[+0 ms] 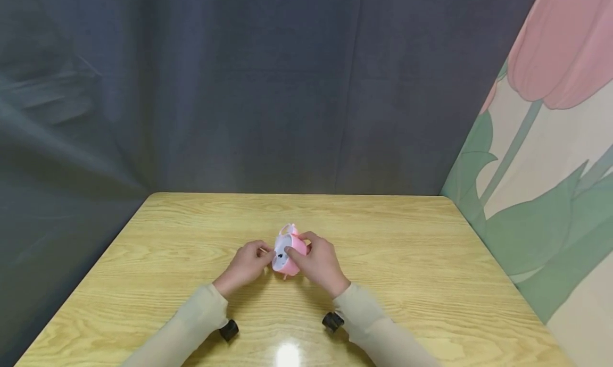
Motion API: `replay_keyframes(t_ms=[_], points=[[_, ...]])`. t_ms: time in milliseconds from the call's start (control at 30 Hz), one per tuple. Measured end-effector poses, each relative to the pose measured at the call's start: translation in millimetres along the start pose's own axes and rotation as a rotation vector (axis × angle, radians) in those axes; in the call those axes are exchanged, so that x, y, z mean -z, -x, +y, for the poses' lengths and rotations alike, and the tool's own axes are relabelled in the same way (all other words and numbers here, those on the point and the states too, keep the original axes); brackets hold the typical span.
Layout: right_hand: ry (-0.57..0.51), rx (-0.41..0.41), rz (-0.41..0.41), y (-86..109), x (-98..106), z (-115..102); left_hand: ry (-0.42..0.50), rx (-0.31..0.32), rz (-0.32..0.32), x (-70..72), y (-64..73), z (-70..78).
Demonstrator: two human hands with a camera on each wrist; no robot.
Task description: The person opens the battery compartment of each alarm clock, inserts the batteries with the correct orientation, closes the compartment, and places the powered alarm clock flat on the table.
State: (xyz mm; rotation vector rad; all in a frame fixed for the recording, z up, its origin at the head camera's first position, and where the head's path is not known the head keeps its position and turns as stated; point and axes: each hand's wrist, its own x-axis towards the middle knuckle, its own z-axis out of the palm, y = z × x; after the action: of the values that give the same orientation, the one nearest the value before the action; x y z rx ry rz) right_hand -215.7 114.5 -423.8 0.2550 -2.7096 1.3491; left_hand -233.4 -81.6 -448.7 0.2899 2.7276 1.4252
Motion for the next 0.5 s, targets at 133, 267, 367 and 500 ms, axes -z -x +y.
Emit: replay_keyframes(t_ms=[133,267,367,500], points=[[0.029,0.081,0.024,0.6,-6,-6,0.005,-0.026,0.022,5.7,0.3,9.7],[0.076,0.152,0.051,1.2,-12,-12,0.064,-0.053,-0.024,8.4,1.4,17.9],[0.11,0.185,0.072,1.5,-19,-16,0.101,-0.06,-0.044,8.3,2.1,21.4],[0.163,0.204,0.1,1.9,-27,-18,0.125,-0.058,-0.046,6.9,2.1,22.5]])
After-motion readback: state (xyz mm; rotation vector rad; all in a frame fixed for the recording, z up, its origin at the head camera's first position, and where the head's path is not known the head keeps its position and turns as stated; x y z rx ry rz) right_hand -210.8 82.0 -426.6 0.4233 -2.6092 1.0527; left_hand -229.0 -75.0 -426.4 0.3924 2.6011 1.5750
